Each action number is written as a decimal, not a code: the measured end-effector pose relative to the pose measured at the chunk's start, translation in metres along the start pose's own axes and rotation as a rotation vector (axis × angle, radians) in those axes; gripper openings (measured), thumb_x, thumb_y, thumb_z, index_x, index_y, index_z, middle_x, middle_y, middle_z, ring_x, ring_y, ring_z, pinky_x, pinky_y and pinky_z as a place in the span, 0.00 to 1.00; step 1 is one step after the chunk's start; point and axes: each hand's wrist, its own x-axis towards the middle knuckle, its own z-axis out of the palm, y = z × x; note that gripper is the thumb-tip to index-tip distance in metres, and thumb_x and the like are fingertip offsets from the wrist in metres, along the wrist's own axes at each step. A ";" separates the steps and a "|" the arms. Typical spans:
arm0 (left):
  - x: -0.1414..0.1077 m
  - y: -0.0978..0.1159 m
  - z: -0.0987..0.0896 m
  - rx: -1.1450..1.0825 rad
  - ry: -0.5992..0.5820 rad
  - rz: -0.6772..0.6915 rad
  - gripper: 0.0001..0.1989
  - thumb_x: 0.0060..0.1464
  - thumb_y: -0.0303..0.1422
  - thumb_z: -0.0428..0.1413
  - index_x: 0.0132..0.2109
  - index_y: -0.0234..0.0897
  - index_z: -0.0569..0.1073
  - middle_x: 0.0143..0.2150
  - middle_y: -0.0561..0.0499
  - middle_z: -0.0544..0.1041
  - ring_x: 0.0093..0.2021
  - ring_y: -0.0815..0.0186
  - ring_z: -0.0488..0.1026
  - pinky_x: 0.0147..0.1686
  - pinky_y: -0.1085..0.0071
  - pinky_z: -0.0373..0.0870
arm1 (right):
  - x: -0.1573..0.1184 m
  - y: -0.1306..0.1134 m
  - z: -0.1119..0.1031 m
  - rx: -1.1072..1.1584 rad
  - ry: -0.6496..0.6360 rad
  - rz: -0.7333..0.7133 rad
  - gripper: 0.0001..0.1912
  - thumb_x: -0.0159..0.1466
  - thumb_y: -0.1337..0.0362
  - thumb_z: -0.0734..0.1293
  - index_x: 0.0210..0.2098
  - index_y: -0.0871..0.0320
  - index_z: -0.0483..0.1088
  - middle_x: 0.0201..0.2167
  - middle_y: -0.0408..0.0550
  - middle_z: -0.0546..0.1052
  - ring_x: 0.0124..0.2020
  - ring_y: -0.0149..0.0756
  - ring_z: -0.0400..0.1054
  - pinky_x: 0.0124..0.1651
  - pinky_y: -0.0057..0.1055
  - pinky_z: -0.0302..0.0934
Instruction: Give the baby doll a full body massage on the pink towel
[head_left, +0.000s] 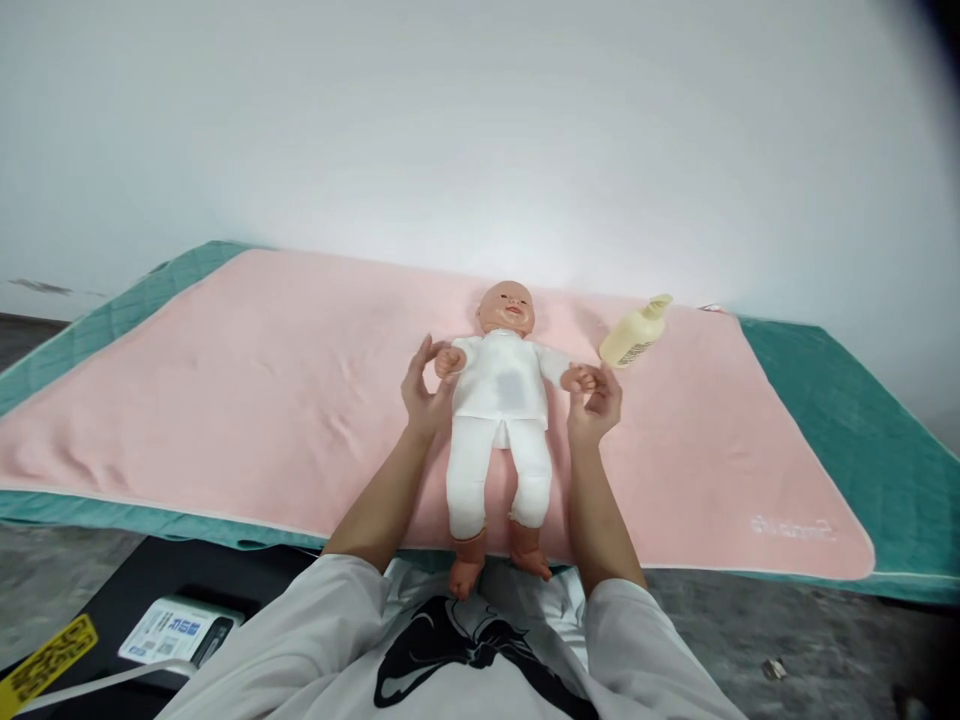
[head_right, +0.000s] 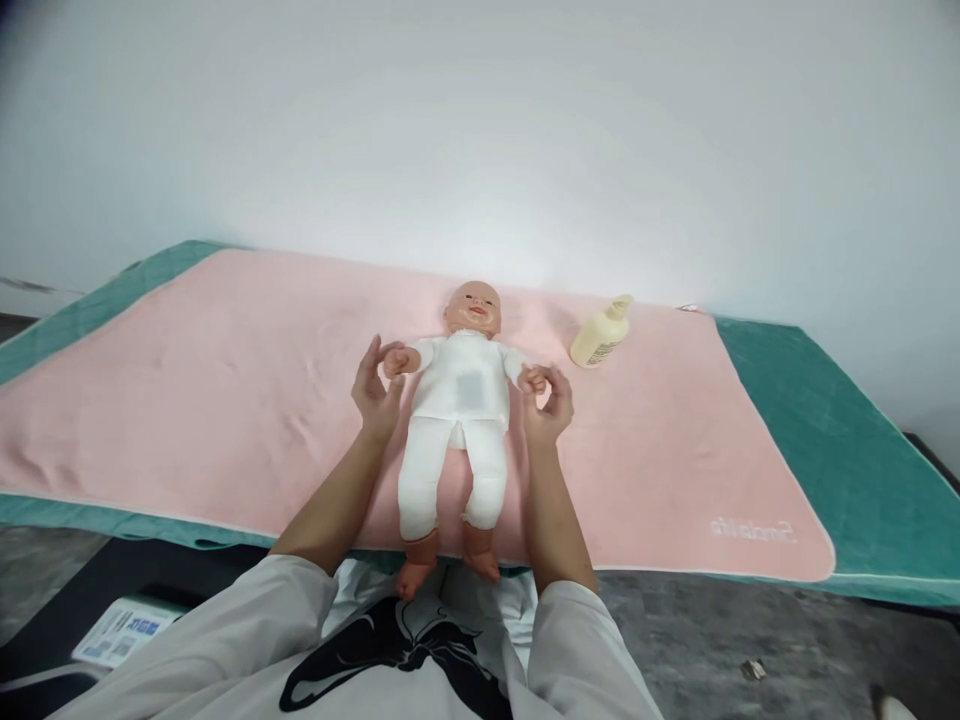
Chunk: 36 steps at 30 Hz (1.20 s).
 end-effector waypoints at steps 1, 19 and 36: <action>-0.001 0.000 0.000 0.025 -0.054 -0.002 0.27 0.50 0.47 0.63 0.56 0.44 0.71 0.53 0.44 0.75 0.58 0.54 0.71 0.62 0.55 0.62 | -0.004 0.001 0.000 -0.002 -0.076 0.002 0.22 0.54 0.55 0.74 0.47 0.53 0.73 0.44 0.50 0.77 0.48 0.43 0.73 0.58 0.54 0.67; 0.015 -0.005 0.000 0.425 -0.690 0.772 0.16 0.54 0.45 0.62 0.48 0.46 0.78 0.49 0.52 0.81 0.59 0.59 0.72 0.66 0.53 0.53 | 0.001 -0.006 0.002 -0.099 -0.703 -0.739 0.19 0.59 0.50 0.73 0.48 0.49 0.76 0.41 0.48 0.81 0.40 0.40 0.77 0.41 0.39 0.73; 0.017 -0.012 -0.015 0.352 -0.432 0.583 0.14 0.52 0.41 0.64 0.46 0.48 0.79 0.48 0.51 0.81 0.56 0.57 0.75 0.63 0.48 0.60 | 0.000 0.003 0.000 -0.230 -0.241 -0.658 0.16 0.64 0.56 0.68 0.51 0.50 0.74 0.41 0.48 0.79 0.43 0.40 0.74 0.47 0.42 0.70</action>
